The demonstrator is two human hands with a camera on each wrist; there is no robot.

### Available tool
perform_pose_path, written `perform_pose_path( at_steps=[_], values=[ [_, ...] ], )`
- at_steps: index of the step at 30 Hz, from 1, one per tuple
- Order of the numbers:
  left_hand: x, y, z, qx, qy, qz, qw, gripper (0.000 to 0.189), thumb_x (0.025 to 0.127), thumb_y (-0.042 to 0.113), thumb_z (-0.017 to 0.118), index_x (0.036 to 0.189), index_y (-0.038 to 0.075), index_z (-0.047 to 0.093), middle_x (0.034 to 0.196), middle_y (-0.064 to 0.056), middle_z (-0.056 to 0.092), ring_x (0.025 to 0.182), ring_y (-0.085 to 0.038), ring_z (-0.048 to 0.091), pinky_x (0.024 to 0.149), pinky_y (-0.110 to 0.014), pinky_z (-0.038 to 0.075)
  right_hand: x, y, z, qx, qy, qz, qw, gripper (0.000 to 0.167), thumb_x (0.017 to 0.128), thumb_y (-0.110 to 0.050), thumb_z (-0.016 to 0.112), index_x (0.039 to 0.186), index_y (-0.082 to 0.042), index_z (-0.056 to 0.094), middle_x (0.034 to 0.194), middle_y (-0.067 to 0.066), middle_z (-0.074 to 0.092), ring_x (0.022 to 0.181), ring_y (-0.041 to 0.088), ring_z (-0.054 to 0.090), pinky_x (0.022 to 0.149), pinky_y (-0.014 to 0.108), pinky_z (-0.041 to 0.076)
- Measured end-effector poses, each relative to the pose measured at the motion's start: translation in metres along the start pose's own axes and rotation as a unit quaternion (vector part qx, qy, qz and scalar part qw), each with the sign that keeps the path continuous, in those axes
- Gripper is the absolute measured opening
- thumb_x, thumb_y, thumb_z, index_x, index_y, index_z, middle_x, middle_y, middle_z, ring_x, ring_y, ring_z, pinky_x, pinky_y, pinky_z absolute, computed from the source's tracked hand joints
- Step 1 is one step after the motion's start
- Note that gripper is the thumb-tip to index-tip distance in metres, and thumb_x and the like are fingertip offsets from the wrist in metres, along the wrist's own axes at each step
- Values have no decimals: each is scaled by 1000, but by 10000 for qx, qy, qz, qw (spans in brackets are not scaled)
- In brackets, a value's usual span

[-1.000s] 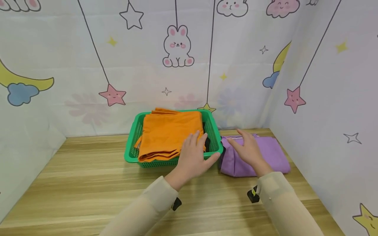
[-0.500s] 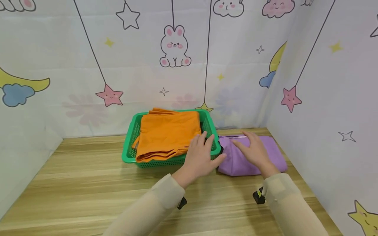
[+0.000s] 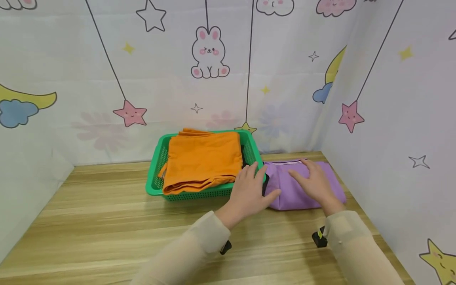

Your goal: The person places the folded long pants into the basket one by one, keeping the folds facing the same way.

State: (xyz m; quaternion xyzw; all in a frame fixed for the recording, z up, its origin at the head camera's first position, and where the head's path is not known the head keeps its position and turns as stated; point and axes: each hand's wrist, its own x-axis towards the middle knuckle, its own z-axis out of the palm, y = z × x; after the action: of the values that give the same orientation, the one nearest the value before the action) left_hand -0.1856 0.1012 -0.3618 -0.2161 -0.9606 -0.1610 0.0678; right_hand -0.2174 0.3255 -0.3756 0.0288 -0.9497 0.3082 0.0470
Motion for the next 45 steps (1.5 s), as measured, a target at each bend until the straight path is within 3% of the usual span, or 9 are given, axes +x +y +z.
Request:
perform_pose_path(
  at_steps=[7, 15, 23, 36, 45],
  values=[
    [-1, 8, 5, 43, -32, 40, 10000, 76, 89, 68, 39, 147, 20, 33, 154, -9, 27, 140, -32, 28, 114, -48, 27, -2, 9, -4, -67, -28, 52, 10000, 81, 94, -53, 46, 148, 4, 22, 148, 32, 26, 135, 51, 21, 104, 68, 21],
    [-5, 16, 11, 103, 37, 230, 9997, 75, 90, 67, 38, 145, 16, 37, 153, -10, 28, 138, -33, 31, 113, -46, 30, -3, 18, -6, -383, 235, -68, 9990, 80, 94, -53, 47, 143, 7, 32, 143, 33, 34, 132, 52, 26, 104, 66, 23],
    [-5, 25, 18, -188, -126, 201, 9995, 77, 89, 67, 39, 147, 17, 33, 154, -9, 26, 141, -33, 27, 114, -46, 27, -2, 23, -9, -305, 73, 172, 9994, 83, 93, -53, 47, 143, 11, 27, 143, 36, 29, 133, 54, 22, 105, 66, 22],
    [-3, 37, 38, -92, -56, 260, 9996, 76, 89, 68, 39, 146, 18, 34, 153, -7, 28, 141, -29, 26, 113, -44, 29, 0, 46, -10, -195, -120, 428, 9988, 88, 94, -54, 44, 145, 13, 18, 145, 40, 20, 133, 57, 17, 105, 69, 18],
    [0, 40, 48, 119, 91, 436, 9989, 70, 89, 65, 41, 142, 19, 41, 150, -7, 31, 142, -28, 25, 115, -45, 24, 0, 53, -11, -337, -176, 469, 9982, 86, 96, -52, 41, 142, 17, 18, 141, 44, 21, 130, 59, 19, 105, 68, 20]
  ],
)
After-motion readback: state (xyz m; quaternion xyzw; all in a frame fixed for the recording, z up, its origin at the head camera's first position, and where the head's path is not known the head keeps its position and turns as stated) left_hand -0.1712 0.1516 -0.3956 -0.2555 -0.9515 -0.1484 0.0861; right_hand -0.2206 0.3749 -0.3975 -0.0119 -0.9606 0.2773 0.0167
